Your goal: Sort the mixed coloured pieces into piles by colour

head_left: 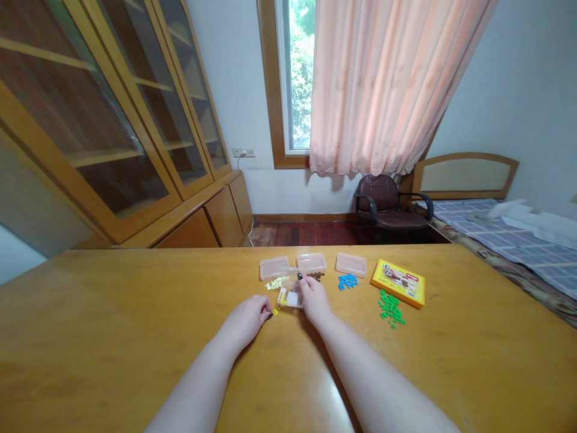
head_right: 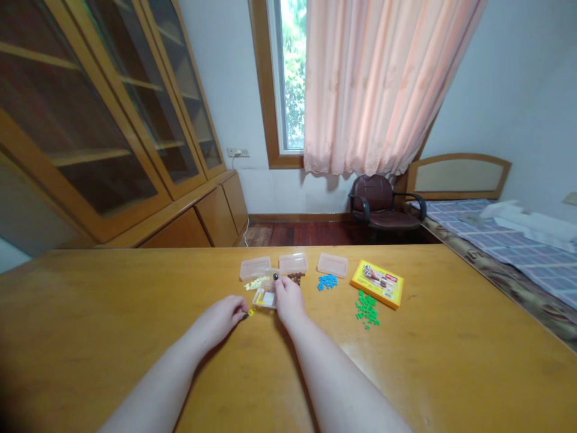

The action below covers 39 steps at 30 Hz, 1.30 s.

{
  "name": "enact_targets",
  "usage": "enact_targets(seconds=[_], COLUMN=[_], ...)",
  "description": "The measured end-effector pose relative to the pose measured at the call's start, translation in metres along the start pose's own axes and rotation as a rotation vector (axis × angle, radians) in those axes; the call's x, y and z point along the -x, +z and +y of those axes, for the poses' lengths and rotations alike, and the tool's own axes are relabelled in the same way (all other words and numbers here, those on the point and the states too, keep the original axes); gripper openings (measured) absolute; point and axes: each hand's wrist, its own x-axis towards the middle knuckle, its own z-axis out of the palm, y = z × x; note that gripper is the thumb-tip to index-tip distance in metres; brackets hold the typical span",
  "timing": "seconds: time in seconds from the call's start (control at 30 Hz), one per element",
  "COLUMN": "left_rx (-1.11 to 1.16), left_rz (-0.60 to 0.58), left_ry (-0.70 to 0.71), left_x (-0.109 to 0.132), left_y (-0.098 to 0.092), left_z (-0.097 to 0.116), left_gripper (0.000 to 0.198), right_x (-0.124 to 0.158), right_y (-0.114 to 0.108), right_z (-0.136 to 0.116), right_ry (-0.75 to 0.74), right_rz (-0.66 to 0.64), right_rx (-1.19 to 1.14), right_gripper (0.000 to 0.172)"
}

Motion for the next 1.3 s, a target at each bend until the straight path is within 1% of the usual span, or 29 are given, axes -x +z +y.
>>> enact_targets(seconds=[0.17, 0.33, 0.47, 0.6, 0.67, 0.77, 0.83, 0.9, 1.0, 1.07, 1.1, 1.17, 1.23, 1.3], left_rx=[-0.042, -0.039, -0.012, 0.019, 0.035, 0.081, 0.119, 0.146, 0.169, 0.175, 0.169, 0.135, 0.085, 0.049], left_rz=[0.026, 0.019, 0.029, 0.048, 0.082, 0.176, 0.233, 0.255, 0.252, 0.26, 0.266, 0.253, 0.199, 0.136], left_ry=[-0.014, -0.012, 0.009, -0.003, -0.018, -0.021, 0.019, 0.073, 0.119, 0.104, 0.087, 0.055, 0.045, 0.05], left_x=[-0.003, -0.002, 0.0, 0.0, 0.0, 0.0, 0.0, 0.0, 0.0, 0.0, 0.0, 0.0, 0.001, 0.001], left_y=[0.005, 0.007, 0.004, -0.003, -0.007, -0.01, -0.009, -0.006, -0.001, 0.0, -0.001, -0.003, -0.006, -0.007], left_z=[-0.005, -0.005, -0.004, -0.003, -0.003, -0.001, 0.003, 0.008, 0.012, 0.012, 0.011, 0.009, 0.007, 0.006], left_gripper=[0.01, 0.012, 0.013, 0.014, 0.014, 0.014, 0.014, 0.015, 0.02, 0.028, 0.029, 0.023, 0.016, 0.011], right_x=[0.0, 0.001, -0.001, -0.004, -0.004, -0.002, 0.0, 0.003, 0.005, 0.004, 0.003, 0.0, -0.002, -0.002], right_y=[0.0, -0.001, 0.0, 0.0, 0.0, 0.0, 0.0, 0.001, 0.001, 0.0, 0.0, -0.002, -0.004, -0.005], right_z=[-0.001, -0.003, 0.0, 0.005, 0.006, 0.003, 0.001, 0.0, -0.002, -0.002, -0.003, -0.004, -0.005, -0.005], right_ry=[0.014, 0.006, 0.0, -0.004, 0.001, -0.001, -0.017, -0.044, -0.071, -0.069, -0.061, -0.034, 0.0, 0.018], right_rz=[-0.017, -0.012, -0.002, 0.012, 0.007, 0.008, -0.004, -0.03, -0.062, -0.047, -0.025, 0.03, 0.063, 0.067], right_rx=[-0.01, 0.01, 0.022, 0.025, 0.01, 0.012, 0.04, 0.069, 0.081, 0.07, 0.064, 0.046, 0.018, 0.012], right_gripper=[0.026, 0.027, 0.026, 0.027, 0.028, 0.028, 0.027, 0.027, 0.026, 0.027, 0.028, 0.029, 0.031, 0.032])
